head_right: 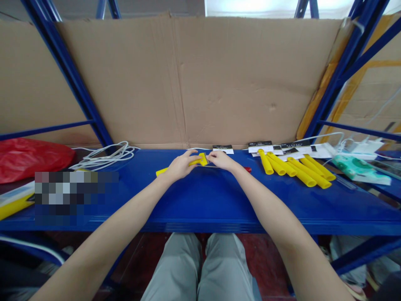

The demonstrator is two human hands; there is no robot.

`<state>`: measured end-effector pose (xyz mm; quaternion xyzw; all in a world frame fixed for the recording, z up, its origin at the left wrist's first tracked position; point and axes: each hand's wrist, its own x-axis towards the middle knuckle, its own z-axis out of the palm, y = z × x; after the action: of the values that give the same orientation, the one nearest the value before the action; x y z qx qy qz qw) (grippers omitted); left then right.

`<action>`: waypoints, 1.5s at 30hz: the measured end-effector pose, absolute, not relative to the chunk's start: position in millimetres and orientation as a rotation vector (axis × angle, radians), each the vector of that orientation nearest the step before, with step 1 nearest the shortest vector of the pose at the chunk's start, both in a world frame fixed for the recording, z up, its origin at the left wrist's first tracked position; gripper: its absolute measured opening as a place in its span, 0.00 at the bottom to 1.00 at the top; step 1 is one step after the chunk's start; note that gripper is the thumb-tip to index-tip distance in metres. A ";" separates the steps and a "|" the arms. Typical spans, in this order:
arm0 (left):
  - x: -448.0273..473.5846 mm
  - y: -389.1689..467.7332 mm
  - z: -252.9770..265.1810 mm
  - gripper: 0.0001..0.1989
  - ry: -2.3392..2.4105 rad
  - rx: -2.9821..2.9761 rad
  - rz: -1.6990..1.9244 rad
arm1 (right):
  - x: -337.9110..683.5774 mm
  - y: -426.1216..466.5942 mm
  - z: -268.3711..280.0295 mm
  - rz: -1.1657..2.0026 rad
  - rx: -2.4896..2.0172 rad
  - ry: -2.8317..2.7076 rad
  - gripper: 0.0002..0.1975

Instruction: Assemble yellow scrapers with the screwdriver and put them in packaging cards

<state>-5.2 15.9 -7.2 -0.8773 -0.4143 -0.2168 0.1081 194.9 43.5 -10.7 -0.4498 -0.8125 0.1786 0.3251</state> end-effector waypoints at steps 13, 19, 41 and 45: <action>-26.9 33.4 1.0 0.16 -1.786 -2.320 -1.016 | 243.5 18.5 16.9 0.129 -1.762 -2.271 0.09; -31.1 36.9 -0.9 0.16 -1.902 -2.297 -1.006 | 256.8 13.9 13.1 0.356 -2.094 -2.277 0.09; -35.8 44.8 -10.1 0.19 -2.047 -2.258 -0.936 | 252.5 24.5 3.4 0.086 -1.669 -2.305 0.04; -34.8 44.4 -10.7 0.18 -2.033 -2.248 -0.945 | 246.2 21.3 6.5 0.117 -1.631 -2.279 0.04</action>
<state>-34.8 44.4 -10.7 -0.7080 -0.6402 -0.2977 -0.0166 246.2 21.3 6.5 -0.5732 -0.8010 0.0412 0.1676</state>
